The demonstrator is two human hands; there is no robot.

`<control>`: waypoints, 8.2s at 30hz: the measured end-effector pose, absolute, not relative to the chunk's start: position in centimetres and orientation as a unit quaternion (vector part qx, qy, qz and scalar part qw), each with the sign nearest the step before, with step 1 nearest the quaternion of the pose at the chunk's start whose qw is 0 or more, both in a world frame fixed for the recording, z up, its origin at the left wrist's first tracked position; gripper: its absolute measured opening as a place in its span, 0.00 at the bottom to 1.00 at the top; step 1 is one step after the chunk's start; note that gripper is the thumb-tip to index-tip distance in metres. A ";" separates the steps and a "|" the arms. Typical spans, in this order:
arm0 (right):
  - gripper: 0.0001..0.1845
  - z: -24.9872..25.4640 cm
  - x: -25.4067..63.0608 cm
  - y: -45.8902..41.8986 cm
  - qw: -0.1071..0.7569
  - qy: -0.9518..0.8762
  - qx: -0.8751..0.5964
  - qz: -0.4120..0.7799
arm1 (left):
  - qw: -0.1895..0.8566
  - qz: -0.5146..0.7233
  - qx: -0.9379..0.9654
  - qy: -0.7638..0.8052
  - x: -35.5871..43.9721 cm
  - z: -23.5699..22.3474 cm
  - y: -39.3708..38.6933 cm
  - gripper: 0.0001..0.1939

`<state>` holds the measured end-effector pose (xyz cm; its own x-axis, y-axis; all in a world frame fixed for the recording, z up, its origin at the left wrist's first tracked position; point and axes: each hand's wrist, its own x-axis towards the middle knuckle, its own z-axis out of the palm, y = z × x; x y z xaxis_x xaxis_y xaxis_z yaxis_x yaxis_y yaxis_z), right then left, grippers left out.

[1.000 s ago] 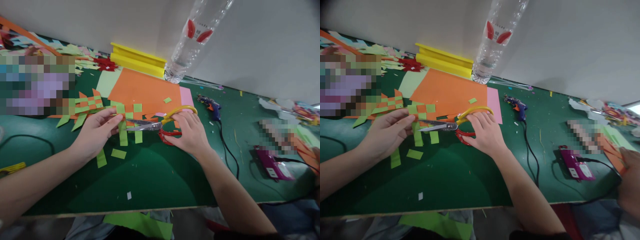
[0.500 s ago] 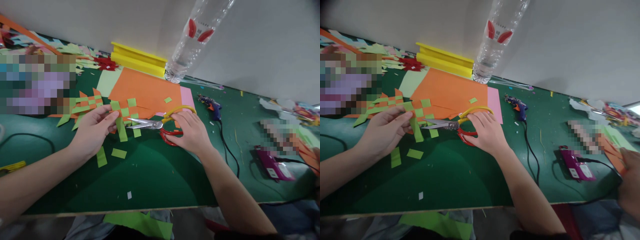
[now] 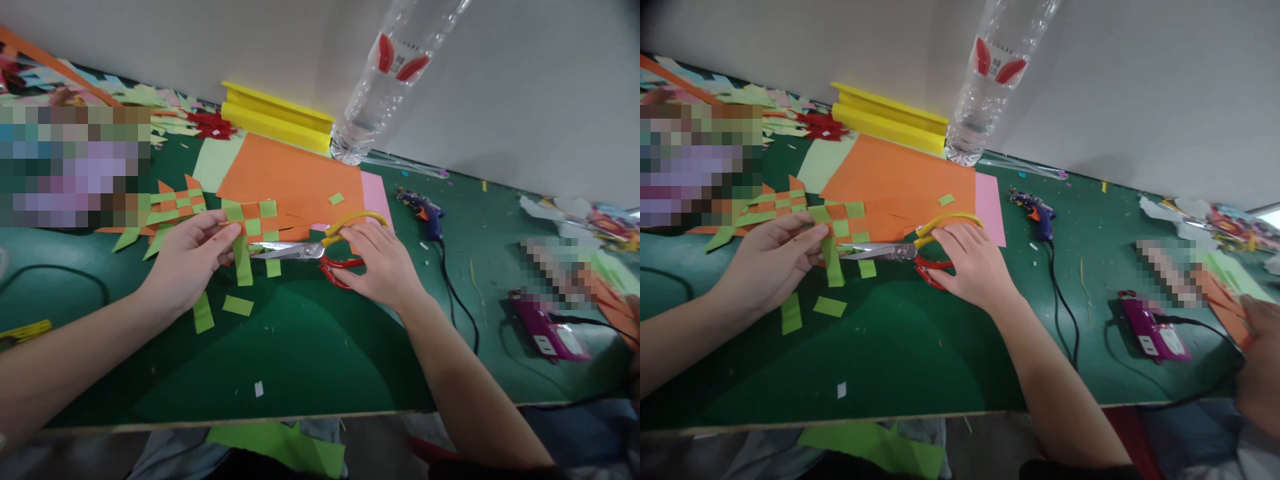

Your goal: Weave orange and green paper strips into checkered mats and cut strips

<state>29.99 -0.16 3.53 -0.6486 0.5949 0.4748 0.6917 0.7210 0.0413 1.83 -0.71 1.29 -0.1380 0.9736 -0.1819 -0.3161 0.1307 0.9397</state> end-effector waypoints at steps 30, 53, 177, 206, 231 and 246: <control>0.16 3.1 30.2 -0.2 0.227 -0.892 -0.382 -0.084 | 0.542 0.533 0.373 0.532 1.4 0.7 -0.7 0.12; 0.21 3.9 29.7 -0.5 0.224 -0.883 -0.407 -0.069 | 0.530 0.527 0.407 0.526 1.4 0.7 -0.7 0.11; 0.14 3.7 30.0 -0.6 0.219 -0.892 -0.387 -0.077 | 0.525 0.525 0.439 0.505 1.4 0.9 -0.6 0.11; 0.18 3.7 29.6 -0.7 0.191 -0.897 -0.398 -0.032 | 0.525 0.492 0.421 0.553 1.5 0.6 -0.7 0.17; 0.15 3.4 29.8 -0.7 0.207 -0.897 -0.387 -0.058 | 0.525 0.483 0.423 0.559 1.6 0.8 -0.6 0.14; 0.16 4.0 30.0 -0.5 0.231 -0.885 -0.402 -0.040 | 0.535 0.522 0.401 0.530 1.6 1.5 -0.7 0.13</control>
